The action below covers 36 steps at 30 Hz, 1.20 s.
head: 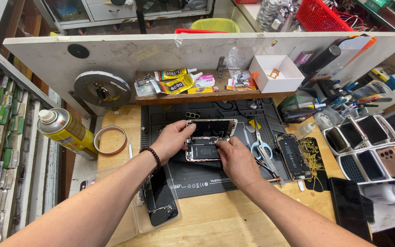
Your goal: The person works at a repair bench with an iPhone. They power on and test the phone's screen, open the device, detach the display assembly, manipulate internal components and connectors, then handle the opened chassis and reattach the screen, testing the phone again.
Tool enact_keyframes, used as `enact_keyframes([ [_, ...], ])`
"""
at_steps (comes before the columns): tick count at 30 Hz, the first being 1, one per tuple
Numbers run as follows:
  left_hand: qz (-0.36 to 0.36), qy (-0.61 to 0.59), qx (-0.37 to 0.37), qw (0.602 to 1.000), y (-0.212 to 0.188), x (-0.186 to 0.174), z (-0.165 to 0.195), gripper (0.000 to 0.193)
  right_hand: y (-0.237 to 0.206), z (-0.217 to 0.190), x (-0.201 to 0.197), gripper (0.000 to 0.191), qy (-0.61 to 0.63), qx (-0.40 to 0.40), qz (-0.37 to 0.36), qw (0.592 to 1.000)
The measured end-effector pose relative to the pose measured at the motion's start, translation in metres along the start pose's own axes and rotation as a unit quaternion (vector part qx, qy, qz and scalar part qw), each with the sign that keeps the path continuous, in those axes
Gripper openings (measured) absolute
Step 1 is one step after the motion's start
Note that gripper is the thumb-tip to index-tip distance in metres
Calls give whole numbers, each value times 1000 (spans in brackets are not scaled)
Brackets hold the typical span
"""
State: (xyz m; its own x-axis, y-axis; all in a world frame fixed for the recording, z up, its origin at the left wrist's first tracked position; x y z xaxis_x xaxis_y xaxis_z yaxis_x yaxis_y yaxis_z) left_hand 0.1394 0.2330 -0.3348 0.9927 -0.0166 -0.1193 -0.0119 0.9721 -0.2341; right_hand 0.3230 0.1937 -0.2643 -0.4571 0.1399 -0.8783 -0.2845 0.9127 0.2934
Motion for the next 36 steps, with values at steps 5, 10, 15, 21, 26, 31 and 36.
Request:
enact_keyframes([
  [5,23,-5,-9,1000,1,-6,0,52,1,-3,3,22,-8,-23,8,1000],
  [10,33,-5,-20,999,-1,-11,0,59,3,2,5,20,18,-6,26,999],
  [15,33,-6,-33,999,-2,-15,-1,62,5,44,-7,35,82,195,108,971],
  [21,31,-8,-42,999,-2,-16,2,63,14,69,16,56,183,364,-33,913],
  [26,35,-10,-50,998,-3,-18,4,61,27,69,26,51,196,397,-88,892],
  [31,25,-17,-50,998,-3,-19,3,58,39,66,32,41,176,381,-96,903],
  [36,19,-33,-33,999,-1,-19,6,57,39,63,41,31,229,420,-138,867],
])
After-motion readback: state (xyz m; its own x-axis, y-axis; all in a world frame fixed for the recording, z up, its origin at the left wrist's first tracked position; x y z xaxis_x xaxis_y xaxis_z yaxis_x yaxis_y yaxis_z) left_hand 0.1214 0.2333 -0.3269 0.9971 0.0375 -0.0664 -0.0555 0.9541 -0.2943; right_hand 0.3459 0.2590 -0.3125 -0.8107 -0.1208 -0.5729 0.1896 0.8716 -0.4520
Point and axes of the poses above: each hand's wrist, its own y-axis towards the middle knuckle, its own x-axis out of the palm, z = x × y, the point moved 9 cm from there along y, towards the middle knuckle, and after that the axes turned 6 degrees about z, right-handed, at the moved point
